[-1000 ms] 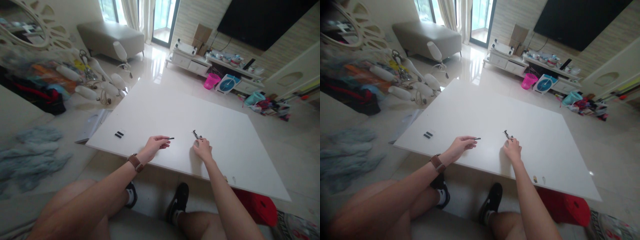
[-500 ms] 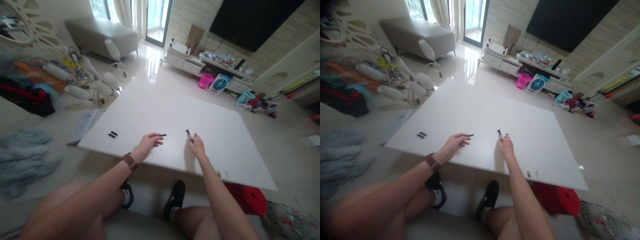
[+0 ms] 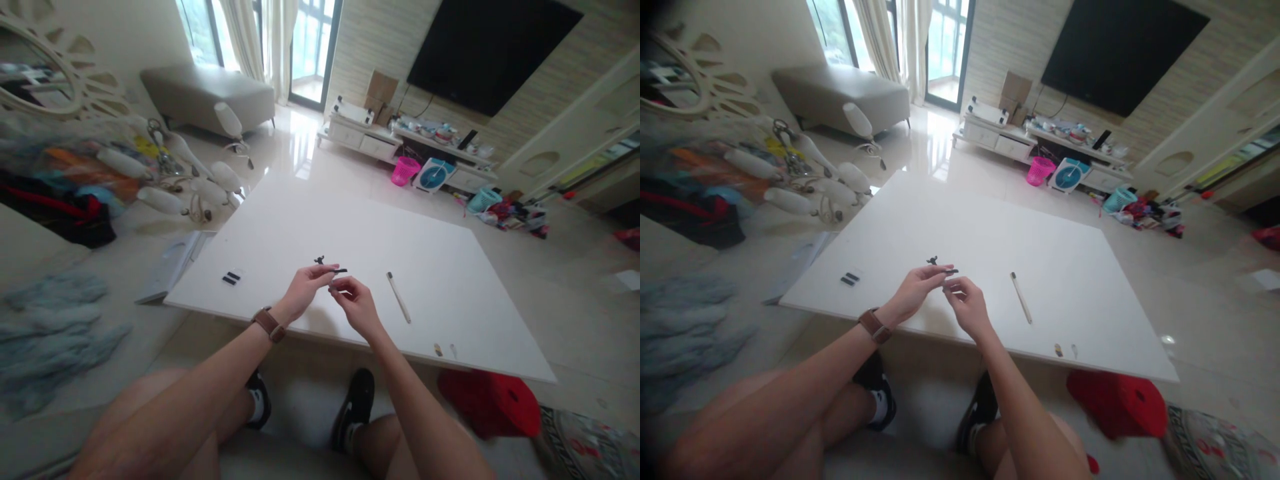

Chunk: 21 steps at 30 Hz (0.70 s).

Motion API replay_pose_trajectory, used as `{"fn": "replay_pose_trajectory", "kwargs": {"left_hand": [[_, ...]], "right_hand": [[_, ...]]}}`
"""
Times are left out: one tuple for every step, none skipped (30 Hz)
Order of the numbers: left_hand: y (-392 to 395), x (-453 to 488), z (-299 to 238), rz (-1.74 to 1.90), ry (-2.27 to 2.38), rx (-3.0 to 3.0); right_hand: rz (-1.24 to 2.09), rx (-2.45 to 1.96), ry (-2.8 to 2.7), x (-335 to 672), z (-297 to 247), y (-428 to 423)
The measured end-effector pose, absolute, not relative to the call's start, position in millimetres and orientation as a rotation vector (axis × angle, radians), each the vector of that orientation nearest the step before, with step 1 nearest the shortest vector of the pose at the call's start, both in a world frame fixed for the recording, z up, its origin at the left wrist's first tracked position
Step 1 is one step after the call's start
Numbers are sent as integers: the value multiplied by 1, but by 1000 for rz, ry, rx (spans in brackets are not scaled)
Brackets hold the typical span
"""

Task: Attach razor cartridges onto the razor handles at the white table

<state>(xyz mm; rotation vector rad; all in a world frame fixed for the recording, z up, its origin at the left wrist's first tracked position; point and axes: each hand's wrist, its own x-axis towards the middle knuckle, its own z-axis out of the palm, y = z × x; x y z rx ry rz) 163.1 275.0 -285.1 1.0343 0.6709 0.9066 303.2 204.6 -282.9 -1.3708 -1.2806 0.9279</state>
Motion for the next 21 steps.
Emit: {"fn": "replay_pose_trajectory", "kwargs": {"left_hand": [[274,164,-284,917,663,1046],[273,164,-283,927,661,1066],[271,164,-282,943,663,1097],[270,165,-282,958,666,1137],[268,165,-282,971,668,1187],[266,165,-282,980,668,1241],[264,165,-282,985,665,1293],[262,165,-282,982,659,1341],[260,165,-283,970,653,1385],[258,165,-284,952,650,1427],[256,164,-285,937,653,1465],[255,164,-286,924,661,1498],[254,163,-286,913,673,1525],[254,163,-287,909,690,1545],[254,162,-287,908,709,1561],[255,162,-287,908,725,1569],[256,161,-288,908,736,1573],[258,160,-288,910,743,1575],[261,160,-288,913,746,1579],[263,159,-289,913,748,1587],[265,158,-290,909,749,1601]], "right_hand": [[905,-1384,-1272,302,-279,201],[865,-1406,-1249,302,-275,198],[815,-1430,-1213,304,-271,195],[766,-1451,-1167,306,-268,192],[737,-1464,-1119,308,-265,190],[732,-1468,-1077,311,-264,187],[748,-1463,-1045,312,-264,185],[770,-1453,-1025,312,-265,183],[786,-1438,-1017,311,-267,181],[788,-1424,-1017,309,-269,179],[775,-1416,-1025,307,-272,178],[752,-1416,-1038,304,-274,178],[727,-1425,-1061,302,-276,178],[698,-1440,-1084,300,-277,179],[672,-1455,-1101,300,-277,181],[652,-1466,-1104,301,-277,184],[643,-1473,-1092,304,-277,187],[643,-1478,-1063,307,-278,190],[651,-1481,-1021,311,-279,194],[664,-1485,-974,316,-282,198],[681,-1490,-929,320,-285,201]]}}
